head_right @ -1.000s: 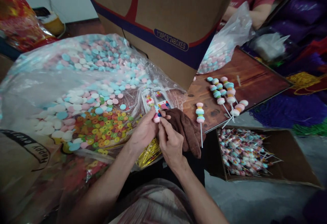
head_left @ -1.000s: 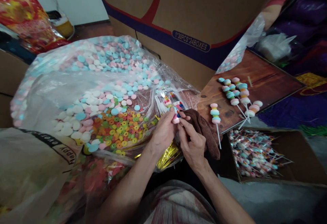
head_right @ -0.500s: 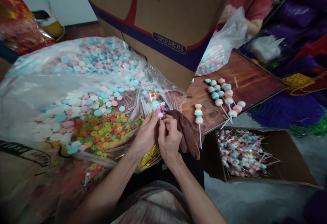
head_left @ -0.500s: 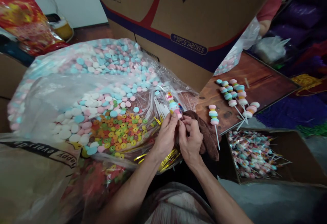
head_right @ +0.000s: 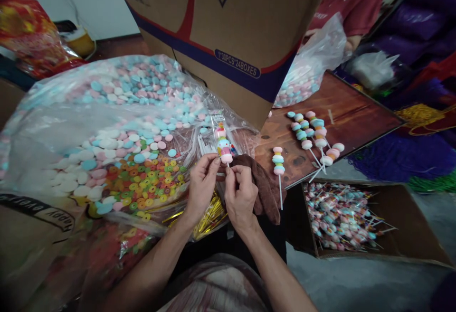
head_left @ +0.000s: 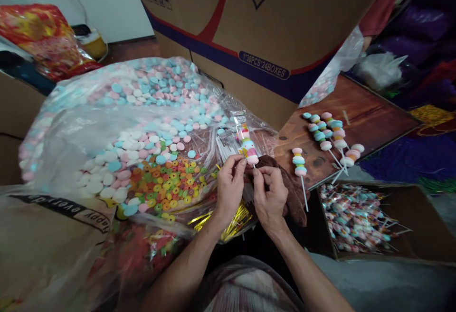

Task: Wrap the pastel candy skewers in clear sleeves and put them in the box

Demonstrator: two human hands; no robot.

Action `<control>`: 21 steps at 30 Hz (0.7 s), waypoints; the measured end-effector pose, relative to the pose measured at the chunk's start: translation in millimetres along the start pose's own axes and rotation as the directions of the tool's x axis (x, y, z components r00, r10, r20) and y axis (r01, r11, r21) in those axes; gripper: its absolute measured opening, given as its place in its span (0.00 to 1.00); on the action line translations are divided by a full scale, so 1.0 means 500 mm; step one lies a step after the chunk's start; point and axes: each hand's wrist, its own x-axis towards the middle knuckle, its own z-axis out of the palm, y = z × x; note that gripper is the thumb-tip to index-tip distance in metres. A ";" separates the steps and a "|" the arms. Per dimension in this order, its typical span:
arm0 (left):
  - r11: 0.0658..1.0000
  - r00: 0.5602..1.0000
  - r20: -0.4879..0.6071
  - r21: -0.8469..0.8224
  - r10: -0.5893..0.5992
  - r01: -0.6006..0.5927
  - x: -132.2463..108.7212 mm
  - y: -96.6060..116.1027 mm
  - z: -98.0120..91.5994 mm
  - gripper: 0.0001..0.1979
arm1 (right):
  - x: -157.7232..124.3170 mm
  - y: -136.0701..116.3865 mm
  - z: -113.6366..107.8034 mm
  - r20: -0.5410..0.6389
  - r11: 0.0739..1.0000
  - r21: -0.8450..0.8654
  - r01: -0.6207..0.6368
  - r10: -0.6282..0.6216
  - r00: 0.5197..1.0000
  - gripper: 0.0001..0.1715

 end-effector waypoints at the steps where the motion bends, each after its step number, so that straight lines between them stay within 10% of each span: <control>1: 1.000 1.000 -0.007 -0.012 -0.008 0.008 0.000 0.001 0.000 0.10 | 0.000 0.000 0.000 0.003 1.000 -0.001 -0.006 0.006 1.000 0.03; 11: 0.989 0.992 -0.046 -0.094 -0.120 0.115 0.008 0.014 0.002 0.11 | -0.004 0.002 0.001 0.011 0.994 -0.040 0.103 -0.103 0.995 0.01; 21: 0.996 0.998 0.061 0.079 0.035 -0.040 -0.008 0.014 -0.003 0.11 | 0.014 -0.014 0.003 -0.018 0.961 -0.164 0.224 -0.230 0.973 0.03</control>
